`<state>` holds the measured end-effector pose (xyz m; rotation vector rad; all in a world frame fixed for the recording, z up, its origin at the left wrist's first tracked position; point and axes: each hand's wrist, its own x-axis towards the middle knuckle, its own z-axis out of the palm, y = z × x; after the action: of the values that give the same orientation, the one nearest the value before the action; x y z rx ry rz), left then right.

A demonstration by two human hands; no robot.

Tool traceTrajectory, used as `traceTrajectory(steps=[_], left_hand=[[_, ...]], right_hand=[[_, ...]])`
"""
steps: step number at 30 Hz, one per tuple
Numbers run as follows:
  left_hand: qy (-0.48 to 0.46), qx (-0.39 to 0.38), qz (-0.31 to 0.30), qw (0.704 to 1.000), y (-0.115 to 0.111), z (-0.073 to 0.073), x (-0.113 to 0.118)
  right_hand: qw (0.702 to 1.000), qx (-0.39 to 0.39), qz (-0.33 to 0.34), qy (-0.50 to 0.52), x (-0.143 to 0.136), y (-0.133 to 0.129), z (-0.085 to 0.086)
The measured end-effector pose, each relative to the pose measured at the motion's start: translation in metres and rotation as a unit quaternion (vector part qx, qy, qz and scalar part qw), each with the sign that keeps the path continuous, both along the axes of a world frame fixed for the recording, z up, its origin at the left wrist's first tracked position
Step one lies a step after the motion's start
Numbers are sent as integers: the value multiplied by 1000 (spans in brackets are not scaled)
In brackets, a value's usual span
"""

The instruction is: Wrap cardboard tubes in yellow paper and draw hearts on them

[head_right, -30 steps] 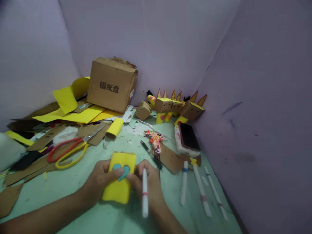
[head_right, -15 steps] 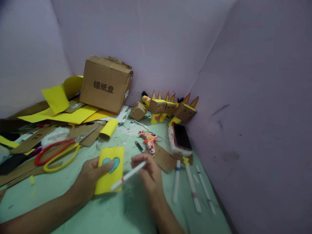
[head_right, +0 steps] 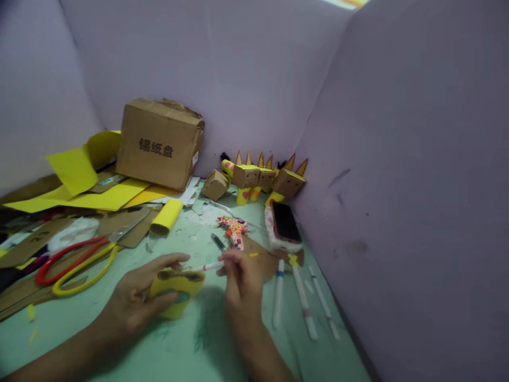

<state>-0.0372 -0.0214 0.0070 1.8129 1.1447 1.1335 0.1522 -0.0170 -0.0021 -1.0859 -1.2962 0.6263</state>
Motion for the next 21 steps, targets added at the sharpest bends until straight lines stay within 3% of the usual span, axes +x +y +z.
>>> traceTrajectory(steps=[5, 8, 11, 14, 17, 21], left_hand=[[64, 83, -82, 991, -7, 6, 8], [98, 158, -110, 976, -12, 8, 12], [134, 255, -69, 955, -17, 6, 14], [172, 337, 5, 926, -20, -2, 13], [215, 393, 49, 892, -21, -17, 8], [258, 421, 51, 868, -11, -44, -8]], right_hand=[[998, 53, 27, 14, -5, -6, -1], [998, 53, 5, 46, -7, -9, 3], [991, 3, -6, 136, -10, -10, 8], [965, -66, 4, 253, -14, -7, 12], [949, -136, 36, 281, -18, -2, 14], [924, -218, 81, 304, -21, 2, 14]])
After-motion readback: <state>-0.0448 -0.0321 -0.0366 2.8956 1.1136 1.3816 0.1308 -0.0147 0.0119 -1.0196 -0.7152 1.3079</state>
